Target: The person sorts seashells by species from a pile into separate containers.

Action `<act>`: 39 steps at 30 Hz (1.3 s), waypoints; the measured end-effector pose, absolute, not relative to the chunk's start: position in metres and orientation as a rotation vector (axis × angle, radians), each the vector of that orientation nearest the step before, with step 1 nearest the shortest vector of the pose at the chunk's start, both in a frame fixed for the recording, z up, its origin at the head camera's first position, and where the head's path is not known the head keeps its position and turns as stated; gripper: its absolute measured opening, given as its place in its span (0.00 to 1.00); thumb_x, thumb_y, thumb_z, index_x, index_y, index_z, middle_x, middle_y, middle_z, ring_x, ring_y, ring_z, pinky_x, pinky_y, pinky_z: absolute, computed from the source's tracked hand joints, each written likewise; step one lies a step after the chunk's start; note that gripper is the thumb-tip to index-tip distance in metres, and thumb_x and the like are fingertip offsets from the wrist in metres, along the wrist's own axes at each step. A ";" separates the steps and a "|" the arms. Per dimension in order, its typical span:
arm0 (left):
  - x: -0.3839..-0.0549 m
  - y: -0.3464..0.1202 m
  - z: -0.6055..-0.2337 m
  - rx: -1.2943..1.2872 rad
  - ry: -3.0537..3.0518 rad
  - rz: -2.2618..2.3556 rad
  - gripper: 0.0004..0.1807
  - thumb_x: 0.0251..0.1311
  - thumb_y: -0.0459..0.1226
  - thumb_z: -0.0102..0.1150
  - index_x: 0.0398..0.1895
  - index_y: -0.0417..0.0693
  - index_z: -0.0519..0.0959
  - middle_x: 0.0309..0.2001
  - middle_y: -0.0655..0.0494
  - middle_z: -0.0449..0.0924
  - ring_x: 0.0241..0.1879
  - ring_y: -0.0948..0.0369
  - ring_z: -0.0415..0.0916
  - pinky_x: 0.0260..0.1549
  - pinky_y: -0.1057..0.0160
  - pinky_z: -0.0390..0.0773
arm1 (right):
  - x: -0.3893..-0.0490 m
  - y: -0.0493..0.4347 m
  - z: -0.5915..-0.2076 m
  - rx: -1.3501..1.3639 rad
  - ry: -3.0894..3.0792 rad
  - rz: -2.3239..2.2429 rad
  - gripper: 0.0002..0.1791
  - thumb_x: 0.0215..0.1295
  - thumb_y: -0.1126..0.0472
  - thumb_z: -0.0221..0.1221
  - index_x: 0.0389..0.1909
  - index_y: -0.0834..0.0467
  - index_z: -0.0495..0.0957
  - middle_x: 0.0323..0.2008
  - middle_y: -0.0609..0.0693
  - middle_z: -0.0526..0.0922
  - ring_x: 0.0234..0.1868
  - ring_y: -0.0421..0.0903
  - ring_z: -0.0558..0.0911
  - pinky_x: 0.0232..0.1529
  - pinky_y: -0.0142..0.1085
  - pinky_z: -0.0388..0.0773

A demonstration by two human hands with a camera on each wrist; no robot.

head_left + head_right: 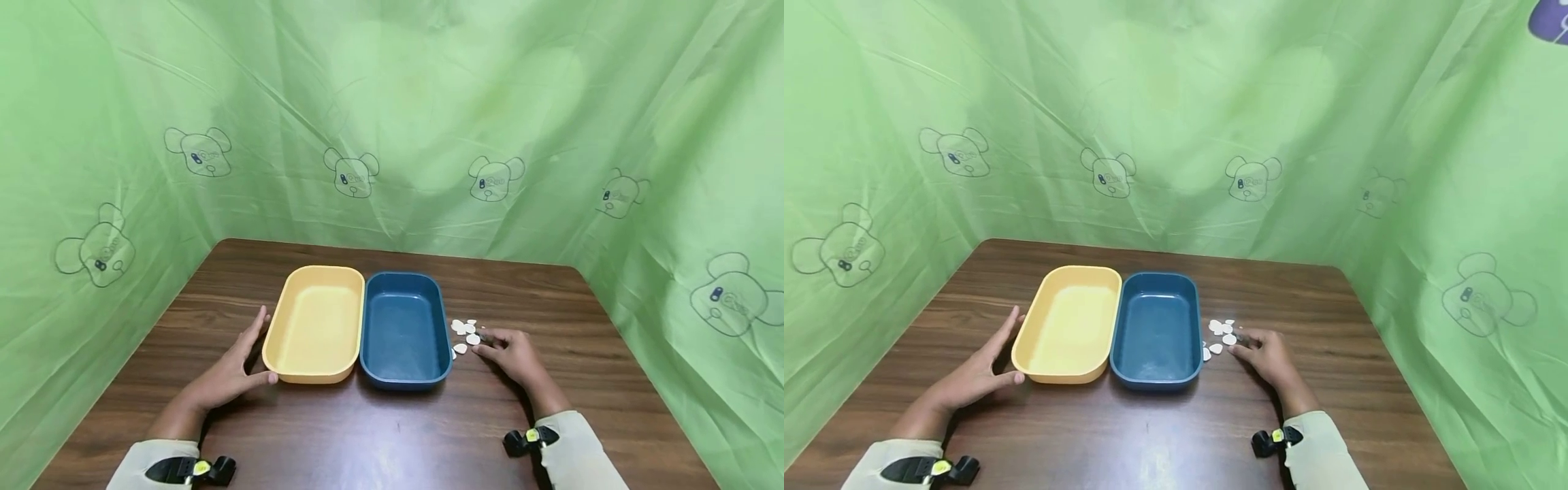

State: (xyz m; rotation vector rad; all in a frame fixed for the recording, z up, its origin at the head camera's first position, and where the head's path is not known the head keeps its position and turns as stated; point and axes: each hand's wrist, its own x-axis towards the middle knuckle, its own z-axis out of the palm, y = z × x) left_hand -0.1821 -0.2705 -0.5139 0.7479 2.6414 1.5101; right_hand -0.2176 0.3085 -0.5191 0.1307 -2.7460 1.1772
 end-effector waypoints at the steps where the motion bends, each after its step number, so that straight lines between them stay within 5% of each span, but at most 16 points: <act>1: -0.182 -0.270 -0.514 0.746 2.647 1.497 0.74 0.57 0.36 0.81 0.92 0.63 0.31 0.87 0.24 0.40 0.86 0.31 0.35 0.85 0.63 0.33 | -0.217 0.309 -0.519 0.122 -2.750 1.173 0.18 0.60 0.58 0.81 0.51 0.57 0.94 0.18 0.40 0.69 0.22 0.33 0.68 0.25 0.31 0.63; 4: -0.182 -0.269 -0.513 0.759 2.660 1.473 0.73 0.57 0.37 0.81 0.92 0.61 0.34 0.87 0.25 0.40 0.83 0.20 0.33 0.83 0.31 0.24 | -0.215 0.309 -0.519 0.108 -2.766 1.161 0.17 0.61 0.57 0.81 0.50 0.56 0.94 0.18 0.39 0.70 0.23 0.34 0.68 0.25 0.31 0.63; 7: -0.183 -0.268 -0.512 0.777 2.665 1.457 0.71 0.58 0.38 0.80 0.92 0.60 0.35 0.88 0.28 0.39 0.82 0.18 0.33 0.78 0.19 0.25 | -0.214 0.309 -0.518 0.113 -2.770 1.145 0.16 0.61 0.56 0.80 0.49 0.56 0.94 0.18 0.39 0.71 0.24 0.34 0.69 0.25 0.31 0.65; 18: -0.185 -0.269 -0.508 0.804 2.703 1.433 0.70 0.57 0.37 0.80 0.93 0.59 0.38 0.89 0.30 0.41 0.83 0.22 0.38 0.78 0.18 0.26 | -0.223 0.307 -0.515 0.193 -2.741 1.002 0.14 0.62 0.54 0.80 0.48 0.50 0.96 0.20 0.42 0.79 0.26 0.34 0.72 0.27 0.31 0.66; 22: -0.185 -0.269 -0.508 0.806 2.711 1.418 0.70 0.57 0.37 0.80 0.93 0.58 0.38 0.89 0.30 0.42 0.83 0.21 0.38 0.76 0.16 0.28 | -0.222 0.306 -0.515 0.172 -2.747 0.971 0.12 0.63 0.53 0.80 0.46 0.48 0.96 0.36 0.48 0.95 0.35 0.37 0.83 0.34 0.31 0.74; 26: -0.184 -0.269 -0.508 0.799 2.711 1.417 0.70 0.57 0.37 0.81 0.93 0.58 0.38 0.89 0.30 0.42 0.82 0.20 0.38 0.76 0.15 0.28 | -0.220 0.306 -0.516 0.171 -2.746 0.937 0.10 0.64 0.52 0.79 0.45 0.47 0.96 0.46 0.50 0.96 0.46 0.47 0.91 0.41 0.35 0.82; 30: -0.184 -0.268 -0.509 0.801 2.716 1.411 0.70 0.57 0.37 0.81 0.93 0.58 0.39 0.89 0.30 0.42 0.82 0.20 0.39 0.75 0.14 0.29 | -0.218 0.307 -0.517 0.161 -2.732 0.947 0.10 0.64 0.52 0.79 0.45 0.47 0.96 0.46 0.50 0.96 0.48 0.49 0.92 0.43 0.36 0.84; 34: -0.184 -0.268 -0.509 0.819 2.728 1.395 0.67 0.59 0.37 0.80 0.93 0.55 0.41 0.88 0.31 0.45 0.82 0.21 0.41 0.74 0.13 0.32 | -0.216 0.307 -0.519 0.144 -2.708 1.010 0.09 0.63 0.54 0.79 0.43 0.49 0.96 0.43 0.50 0.96 0.41 0.40 0.87 0.39 0.31 0.81; 39: -0.182 -0.268 -0.512 0.818 2.714 1.405 0.66 0.61 0.36 0.78 0.92 0.53 0.41 0.89 0.32 0.44 0.87 0.44 0.39 0.76 0.14 0.31 | -0.214 0.307 -0.521 0.128 -2.671 1.114 0.09 0.63 0.58 0.79 0.43 0.54 0.96 0.31 0.50 0.92 0.31 0.33 0.78 0.33 0.28 0.75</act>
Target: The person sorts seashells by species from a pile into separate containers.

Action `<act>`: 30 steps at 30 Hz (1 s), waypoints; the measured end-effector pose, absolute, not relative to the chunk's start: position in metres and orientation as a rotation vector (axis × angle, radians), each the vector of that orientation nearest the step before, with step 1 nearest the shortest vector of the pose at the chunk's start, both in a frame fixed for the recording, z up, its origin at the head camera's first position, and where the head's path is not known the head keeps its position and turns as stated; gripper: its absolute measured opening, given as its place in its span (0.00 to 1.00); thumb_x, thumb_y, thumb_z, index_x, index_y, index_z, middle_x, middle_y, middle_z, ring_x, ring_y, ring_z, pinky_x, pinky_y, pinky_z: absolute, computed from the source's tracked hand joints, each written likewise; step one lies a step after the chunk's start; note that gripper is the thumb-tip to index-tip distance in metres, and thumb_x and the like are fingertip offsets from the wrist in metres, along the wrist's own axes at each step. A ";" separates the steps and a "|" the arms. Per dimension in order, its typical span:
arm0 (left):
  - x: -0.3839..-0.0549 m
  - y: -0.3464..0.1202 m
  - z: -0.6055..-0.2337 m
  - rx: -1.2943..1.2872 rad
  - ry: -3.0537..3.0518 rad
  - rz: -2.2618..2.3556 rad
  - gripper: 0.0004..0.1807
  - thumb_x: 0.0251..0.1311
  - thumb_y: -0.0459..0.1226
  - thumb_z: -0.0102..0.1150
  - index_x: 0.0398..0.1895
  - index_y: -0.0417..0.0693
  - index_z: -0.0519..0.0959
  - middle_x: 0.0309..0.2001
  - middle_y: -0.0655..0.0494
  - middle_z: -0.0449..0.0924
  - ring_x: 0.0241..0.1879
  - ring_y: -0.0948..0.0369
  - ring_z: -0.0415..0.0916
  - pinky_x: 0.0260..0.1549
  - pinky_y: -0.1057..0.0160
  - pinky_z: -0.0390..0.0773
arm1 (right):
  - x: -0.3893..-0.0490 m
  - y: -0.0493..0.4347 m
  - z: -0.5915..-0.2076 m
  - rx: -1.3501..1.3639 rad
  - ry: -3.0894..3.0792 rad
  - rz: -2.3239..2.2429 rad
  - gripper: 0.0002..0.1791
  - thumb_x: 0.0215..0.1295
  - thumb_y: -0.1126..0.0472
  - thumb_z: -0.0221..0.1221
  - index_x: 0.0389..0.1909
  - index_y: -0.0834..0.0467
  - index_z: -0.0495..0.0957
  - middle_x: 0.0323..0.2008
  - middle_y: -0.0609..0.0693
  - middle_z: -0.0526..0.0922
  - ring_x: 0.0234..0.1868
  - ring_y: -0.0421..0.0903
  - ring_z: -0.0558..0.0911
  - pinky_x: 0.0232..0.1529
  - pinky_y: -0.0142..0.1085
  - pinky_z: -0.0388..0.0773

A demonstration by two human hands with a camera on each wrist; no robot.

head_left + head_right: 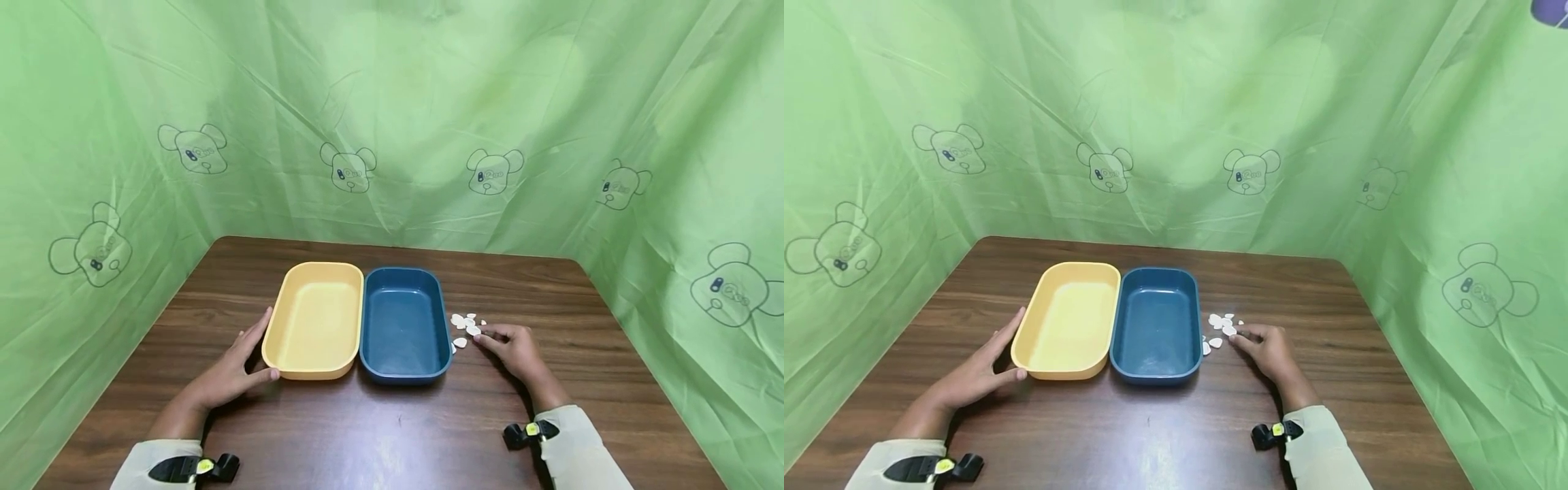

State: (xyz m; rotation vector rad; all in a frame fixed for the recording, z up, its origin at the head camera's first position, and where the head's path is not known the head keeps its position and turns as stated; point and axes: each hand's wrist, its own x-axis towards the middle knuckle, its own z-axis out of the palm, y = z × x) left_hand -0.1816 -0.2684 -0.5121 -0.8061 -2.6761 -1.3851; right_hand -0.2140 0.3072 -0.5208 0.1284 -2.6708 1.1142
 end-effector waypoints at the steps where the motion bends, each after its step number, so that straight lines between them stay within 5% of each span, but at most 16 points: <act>1: -0.181 -0.269 -0.512 -0.806 -2.674 -1.389 0.66 0.61 0.36 0.78 0.92 0.52 0.41 0.89 0.32 0.44 0.87 0.46 0.39 0.76 0.14 0.31 | -0.214 0.307 -0.521 0.126 -2.665 1.133 0.09 0.63 0.59 0.79 0.43 0.55 0.96 0.30 0.50 0.92 0.31 0.32 0.78 0.33 0.27 0.76; 7: -0.180 -0.267 -0.512 -0.810 -2.663 -1.398 0.66 0.60 0.36 0.79 0.92 0.47 0.42 0.88 0.31 0.44 0.84 0.29 0.40 0.74 0.12 0.31 | -0.212 0.307 -0.521 0.117 -2.600 1.192 0.09 0.64 0.63 0.77 0.44 0.60 0.94 0.31 0.51 0.92 0.31 0.30 0.79 0.33 0.25 0.78; 15: -0.181 -0.267 -0.513 -0.829 -2.648 -1.375 0.65 0.60 0.36 0.78 0.92 0.46 0.43 0.88 0.31 0.46 0.83 0.79 0.37 0.72 0.11 0.34 | -0.210 0.301 -0.520 0.190 -2.412 1.274 0.06 0.63 0.68 0.77 0.41 0.61 0.95 0.17 0.42 0.73 0.20 0.30 0.68 0.21 0.24 0.66; 22: -0.184 -0.267 -0.513 -0.841 -2.644 -1.366 0.65 0.60 0.36 0.78 0.92 0.46 0.43 0.88 0.30 0.46 0.80 0.85 0.36 0.73 0.12 0.33 | -0.211 0.287 -0.514 0.242 -2.249 1.322 0.07 0.63 0.72 0.75 0.41 0.63 0.94 0.12 0.50 0.70 0.16 0.26 0.65 0.17 0.22 0.60; 30: -0.183 -0.267 -0.515 -0.833 -2.665 -1.363 0.66 0.62 0.37 0.78 0.93 0.57 0.39 0.88 0.31 0.44 0.83 0.81 0.35 0.77 0.17 0.31 | -0.211 0.274 -0.511 0.220 -2.229 1.297 0.08 0.61 0.77 0.74 0.40 0.68 0.92 0.12 0.52 0.68 0.17 0.26 0.62 0.17 0.23 0.59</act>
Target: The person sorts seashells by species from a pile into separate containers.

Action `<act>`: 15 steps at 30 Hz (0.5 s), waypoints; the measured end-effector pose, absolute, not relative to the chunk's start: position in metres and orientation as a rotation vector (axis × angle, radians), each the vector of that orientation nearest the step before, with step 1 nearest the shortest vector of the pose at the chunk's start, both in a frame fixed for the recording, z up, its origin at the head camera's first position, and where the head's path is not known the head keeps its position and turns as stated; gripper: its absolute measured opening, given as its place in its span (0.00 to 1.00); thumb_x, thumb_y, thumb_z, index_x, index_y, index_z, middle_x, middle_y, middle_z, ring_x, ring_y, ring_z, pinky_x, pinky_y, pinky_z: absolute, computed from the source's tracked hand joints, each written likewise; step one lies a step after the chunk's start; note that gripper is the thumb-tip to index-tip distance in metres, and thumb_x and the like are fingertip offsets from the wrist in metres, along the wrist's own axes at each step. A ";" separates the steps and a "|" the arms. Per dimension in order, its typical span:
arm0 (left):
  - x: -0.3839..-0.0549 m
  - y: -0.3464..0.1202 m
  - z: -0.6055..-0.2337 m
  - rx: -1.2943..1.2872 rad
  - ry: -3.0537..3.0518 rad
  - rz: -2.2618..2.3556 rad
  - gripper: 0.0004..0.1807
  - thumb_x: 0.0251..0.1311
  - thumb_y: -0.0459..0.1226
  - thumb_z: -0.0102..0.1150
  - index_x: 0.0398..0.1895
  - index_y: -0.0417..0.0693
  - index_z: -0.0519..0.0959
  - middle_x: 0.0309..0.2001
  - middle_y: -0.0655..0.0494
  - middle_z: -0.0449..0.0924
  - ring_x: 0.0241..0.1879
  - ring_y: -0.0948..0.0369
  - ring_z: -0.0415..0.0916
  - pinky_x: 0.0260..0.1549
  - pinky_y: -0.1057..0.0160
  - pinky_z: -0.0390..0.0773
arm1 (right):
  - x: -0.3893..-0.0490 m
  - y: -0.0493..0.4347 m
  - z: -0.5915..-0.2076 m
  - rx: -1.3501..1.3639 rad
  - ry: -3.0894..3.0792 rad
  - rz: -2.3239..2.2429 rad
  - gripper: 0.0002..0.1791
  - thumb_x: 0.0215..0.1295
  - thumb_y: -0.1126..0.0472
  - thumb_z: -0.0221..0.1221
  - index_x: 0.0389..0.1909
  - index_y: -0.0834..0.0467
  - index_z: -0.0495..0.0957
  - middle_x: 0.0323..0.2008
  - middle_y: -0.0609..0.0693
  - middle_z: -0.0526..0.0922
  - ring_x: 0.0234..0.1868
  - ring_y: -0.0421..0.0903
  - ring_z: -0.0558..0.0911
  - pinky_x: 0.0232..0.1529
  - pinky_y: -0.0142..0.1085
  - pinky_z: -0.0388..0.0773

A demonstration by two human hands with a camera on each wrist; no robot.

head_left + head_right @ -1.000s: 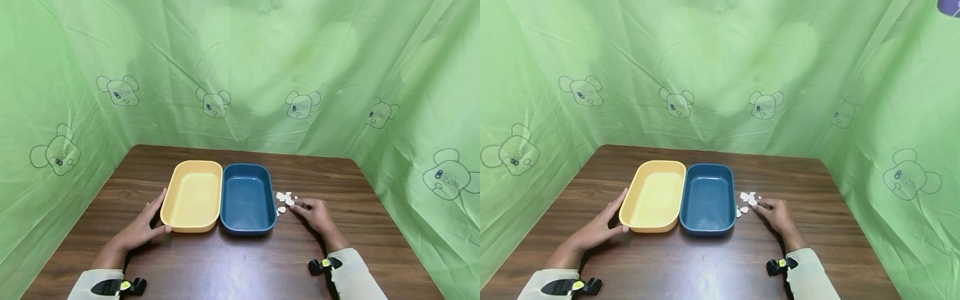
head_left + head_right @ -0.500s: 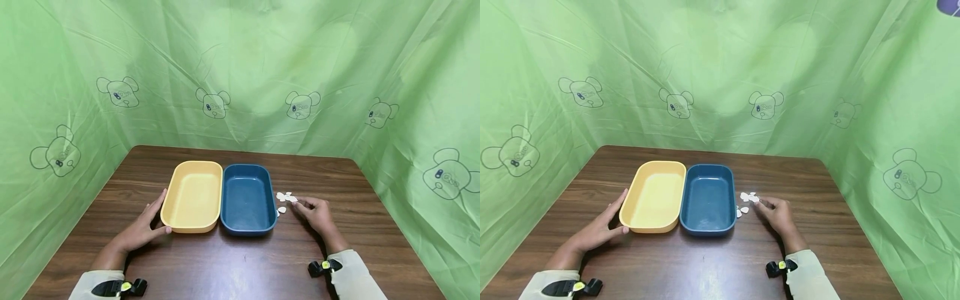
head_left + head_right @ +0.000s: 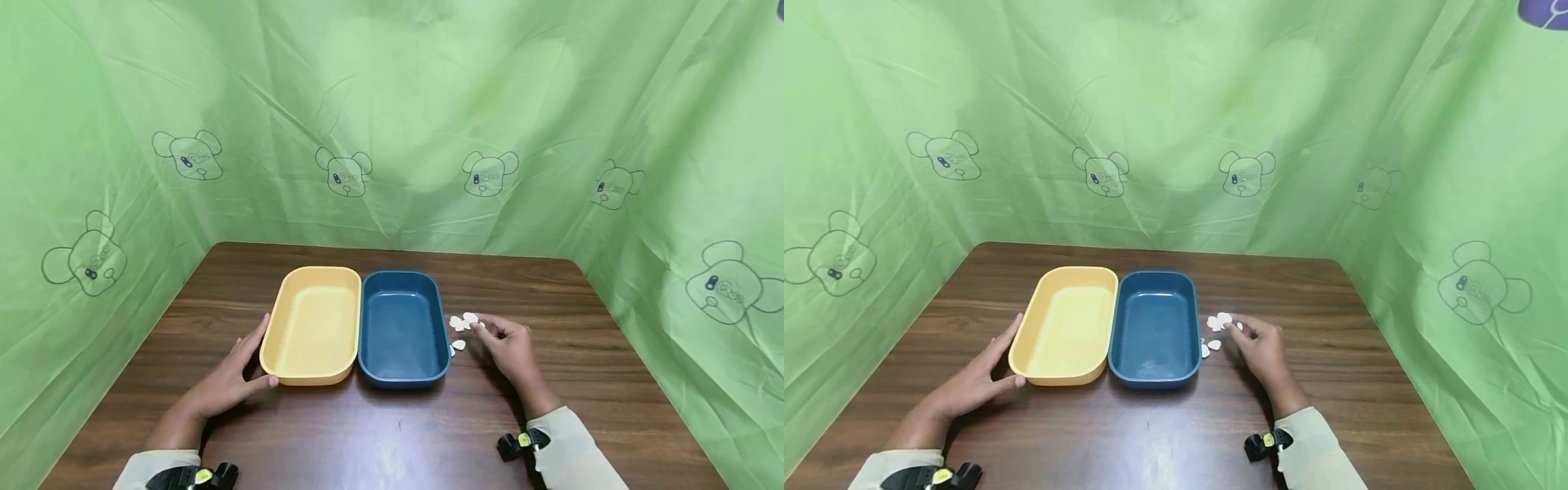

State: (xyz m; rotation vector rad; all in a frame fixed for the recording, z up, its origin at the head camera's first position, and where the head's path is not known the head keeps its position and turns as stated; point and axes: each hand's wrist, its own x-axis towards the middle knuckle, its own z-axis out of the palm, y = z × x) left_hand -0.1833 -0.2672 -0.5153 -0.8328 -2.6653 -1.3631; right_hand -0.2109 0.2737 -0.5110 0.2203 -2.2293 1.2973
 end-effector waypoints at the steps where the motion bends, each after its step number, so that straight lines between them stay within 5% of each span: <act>1: -0.183 -0.267 -0.516 -0.826 -2.669 -1.359 0.66 0.62 0.37 0.78 0.93 0.58 0.39 0.89 0.31 0.44 0.83 0.82 0.35 0.77 0.16 0.31 | -0.211 0.272 -0.510 0.224 -2.230 1.295 0.07 0.61 0.76 0.74 0.40 0.67 0.92 0.12 0.50 0.67 0.17 0.27 0.62 0.17 0.23 0.58; 10: -0.183 -0.269 -0.515 -0.803 -2.677 -1.355 0.64 0.63 0.37 0.77 0.93 0.57 0.41 0.88 0.30 0.44 0.82 0.81 0.35 0.75 0.14 0.33 | -0.216 0.255 -0.493 0.314 -2.226 1.319 0.09 0.63 0.71 0.76 0.44 0.62 0.94 0.15 0.48 0.70 0.19 0.30 0.64 0.17 0.25 0.56; 15: -0.182 -0.269 -0.513 -0.783 -2.696 -1.338 0.64 0.63 0.38 0.78 0.93 0.56 0.42 0.88 0.31 0.45 0.88 0.47 0.40 0.74 0.12 0.36 | -0.220 0.246 -0.481 0.323 -2.271 1.342 0.08 0.66 0.68 0.75 0.44 0.59 0.94 0.14 0.46 0.69 0.18 0.30 0.63 0.17 0.25 0.55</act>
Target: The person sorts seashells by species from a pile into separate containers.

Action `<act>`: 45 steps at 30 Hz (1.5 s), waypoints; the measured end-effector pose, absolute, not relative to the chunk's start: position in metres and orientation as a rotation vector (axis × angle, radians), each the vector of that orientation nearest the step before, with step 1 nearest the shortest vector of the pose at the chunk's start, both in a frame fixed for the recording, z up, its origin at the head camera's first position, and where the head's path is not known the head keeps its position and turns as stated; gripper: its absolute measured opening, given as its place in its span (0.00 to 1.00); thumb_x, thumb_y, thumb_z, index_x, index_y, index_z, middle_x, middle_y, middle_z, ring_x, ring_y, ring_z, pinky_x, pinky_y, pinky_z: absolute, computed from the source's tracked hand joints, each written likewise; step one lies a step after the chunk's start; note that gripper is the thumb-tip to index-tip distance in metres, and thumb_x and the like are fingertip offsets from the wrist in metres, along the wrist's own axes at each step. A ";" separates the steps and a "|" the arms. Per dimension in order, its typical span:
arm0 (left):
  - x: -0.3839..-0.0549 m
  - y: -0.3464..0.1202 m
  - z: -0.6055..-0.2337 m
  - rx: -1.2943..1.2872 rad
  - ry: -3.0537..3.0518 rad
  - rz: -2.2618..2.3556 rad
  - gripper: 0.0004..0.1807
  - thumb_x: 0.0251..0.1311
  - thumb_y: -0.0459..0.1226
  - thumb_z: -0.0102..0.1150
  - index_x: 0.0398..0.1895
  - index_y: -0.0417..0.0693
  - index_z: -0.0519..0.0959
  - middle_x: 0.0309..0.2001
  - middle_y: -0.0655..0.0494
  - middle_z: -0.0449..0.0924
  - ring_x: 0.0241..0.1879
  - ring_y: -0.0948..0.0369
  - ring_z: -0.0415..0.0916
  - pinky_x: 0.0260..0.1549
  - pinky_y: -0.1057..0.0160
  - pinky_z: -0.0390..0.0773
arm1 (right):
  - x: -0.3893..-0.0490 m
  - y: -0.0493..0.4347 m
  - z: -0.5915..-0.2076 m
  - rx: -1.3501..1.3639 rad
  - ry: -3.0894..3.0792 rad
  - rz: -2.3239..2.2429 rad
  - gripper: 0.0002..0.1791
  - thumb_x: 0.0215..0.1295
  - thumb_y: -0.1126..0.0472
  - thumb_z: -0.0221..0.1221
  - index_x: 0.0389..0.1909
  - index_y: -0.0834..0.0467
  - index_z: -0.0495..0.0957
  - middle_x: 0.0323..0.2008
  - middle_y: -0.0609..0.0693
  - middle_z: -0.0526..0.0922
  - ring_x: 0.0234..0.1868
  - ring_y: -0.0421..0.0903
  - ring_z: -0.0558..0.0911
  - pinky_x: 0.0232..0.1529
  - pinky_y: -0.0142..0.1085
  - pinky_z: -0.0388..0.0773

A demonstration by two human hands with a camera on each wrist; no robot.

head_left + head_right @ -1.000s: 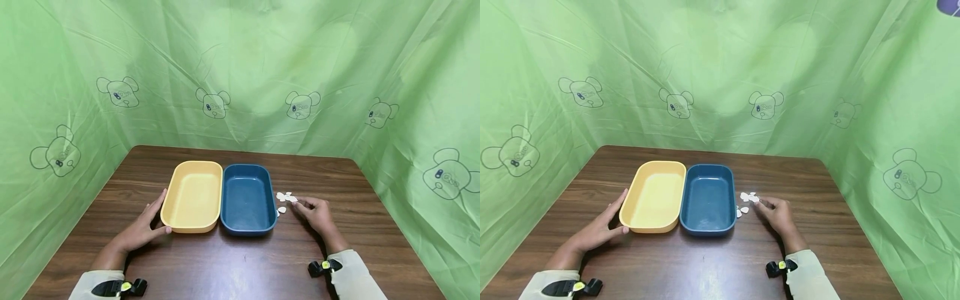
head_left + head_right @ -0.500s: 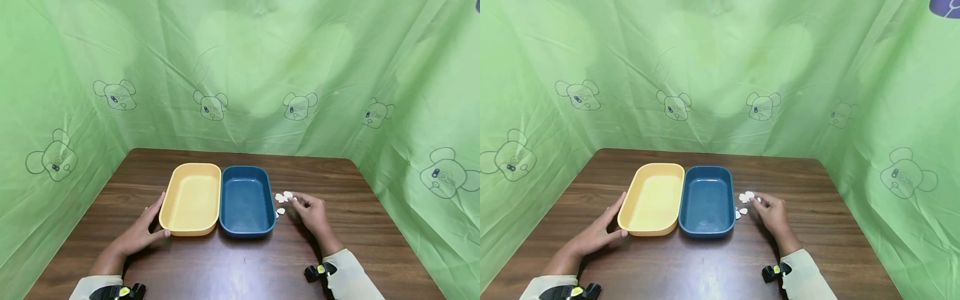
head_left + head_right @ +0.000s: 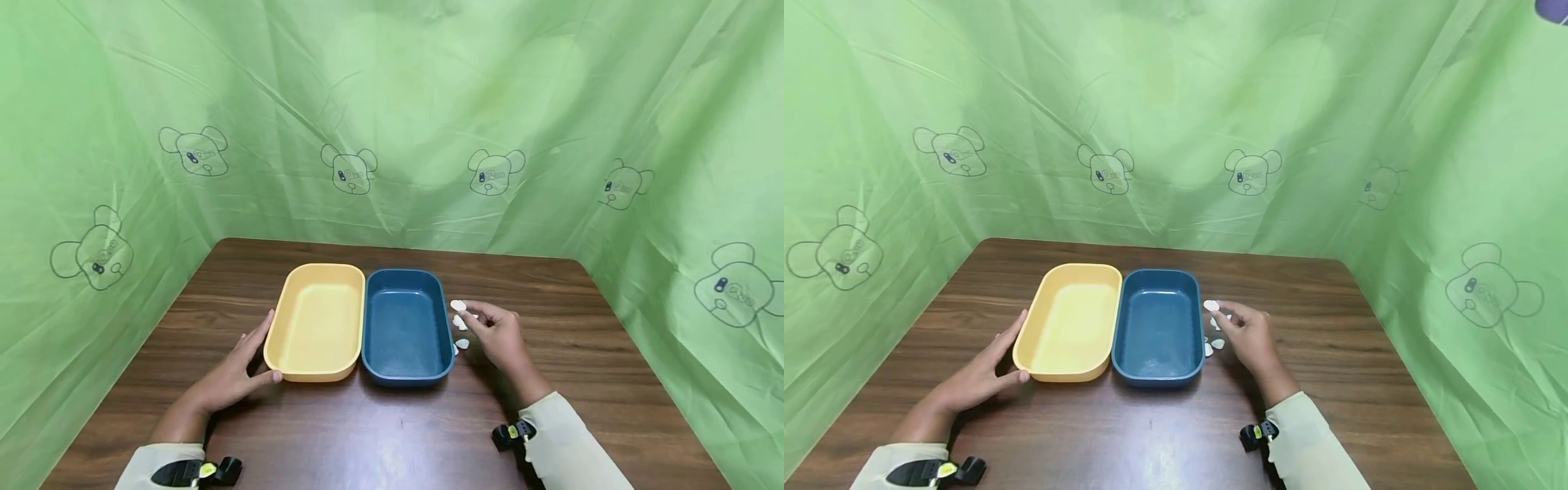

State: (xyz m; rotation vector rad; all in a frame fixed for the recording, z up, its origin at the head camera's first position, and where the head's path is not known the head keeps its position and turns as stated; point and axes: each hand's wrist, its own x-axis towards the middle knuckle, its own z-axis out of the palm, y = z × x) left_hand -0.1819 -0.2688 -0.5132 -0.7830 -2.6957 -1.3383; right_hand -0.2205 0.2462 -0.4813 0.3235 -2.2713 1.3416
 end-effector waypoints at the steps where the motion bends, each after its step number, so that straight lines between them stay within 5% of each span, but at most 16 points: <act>1: -0.182 -0.268 -0.513 -0.790 -2.693 -1.343 0.64 0.62 0.38 0.78 0.93 0.55 0.42 0.88 0.31 0.46 0.87 0.38 0.41 0.74 0.12 0.36 | -0.221 0.246 -0.479 0.325 -2.283 1.346 0.07 0.66 0.68 0.75 0.44 0.59 0.94 0.15 0.45 0.68 0.18 0.31 0.63 0.18 0.25 0.55; 4: -0.183 -0.267 -0.512 -0.799 -2.682 -1.343 0.65 0.62 0.38 0.78 0.92 0.53 0.42 0.88 0.31 0.46 0.84 0.28 0.44 0.74 0.13 0.36 | -0.225 0.244 -0.474 0.334 -2.314 1.350 0.08 0.67 0.66 0.75 0.46 0.58 0.94 0.16 0.44 0.69 0.19 0.32 0.64 0.19 0.25 0.57; 9: -0.184 -0.270 -0.512 -0.787 -2.678 -1.337 0.64 0.63 0.37 0.77 0.93 0.56 0.42 0.89 0.32 0.46 0.87 0.45 0.42 0.74 0.12 0.36 | -0.234 0.241 -0.470 0.398 -2.320 1.373 0.09 0.69 0.65 0.74 0.47 0.59 0.94 0.16 0.45 0.69 0.20 0.33 0.65 0.21 0.25 0.58; 16: -0.186 -0.268 -0.514 -0.794 -2.692 -1.345 0.64 0.63 0.38 0.77 0.93 0.55 0.42 0.88 0.30 0.46 0.83 0.25 0.44 0.73 0.12 0.36 | -0.237 0.245 -0.465 0.423 -2.373 1.403 0.09 0.69 0.65 0.74 0.48 0.59 0.94 0.16 0.43 0.67 0.20 0.32 0.64 0.20 0.26 0.57; 26: -0.187 -0.269 -0.515 -0.820 -2.661 -1.347 0.64 0.63 0.37 0.77 0.92 0.54 0.42 0.88 0.30 0.46 0.86 0.67 0.39 0.73 0.11 0.36 | -0.248 0.238 -0.466 0.492 -2.431 1.427 0.09 0.69 0.65 0.74 0.47 0.61 0.94 0.16 0.45 0.70 0.19 0.33 0.65 0.19 0.25 0.57; 36: -0.184 -0.271 -0.513 -0.819 -2.663 -1.352 0.65 0.62 0.37 0.78 0.93 0.56 0.42 0.88 0.29 0.47 0.82 0.79 0.38 0.74 0.12 0.35 | -0.254 0.226 -0.463 0.460 -2.504 1.437 0.08 0.70 0.61 0.74 0.47 0.57 0.95 0.16 0.44 0.69 0.19 0.35 0.66 0.19 0.28 0.59; 40: -0.185 -0.271 -0.513 -0.818 -2.669 -1.339 0.64 0.62 0.37 0.78 0.92 0.54 0.42 0.87 0.29 0.47 0.84 0.73 0.39 0.73 0.12 0.37 | -0.254 0.224 -0.461 0.448 -2.511 1.446 0.10 0.70 0.61 0.74 0.49 0.59 0.94 0.16 0.43 0.69 0.18 0.36 0.67 0.18 0.28 0.62; 45: -0.184 -0.270 -0.513 -0.795 -2.691 -1.336 0.64 0.62 0.39 0.78 0.92 0.54 0.43 0.88 0.31 0.47 0.87 0.49 0.43 0.74 0.12 0.39 | -0.255 0.224 -0.462 0.454 -2.497 1.419 0.19 0.71 0.61 0.73 0.60 0.63 0.89 0.17 0.44 0.68 0.19 0.36 0.66 0.20 0.29 0.61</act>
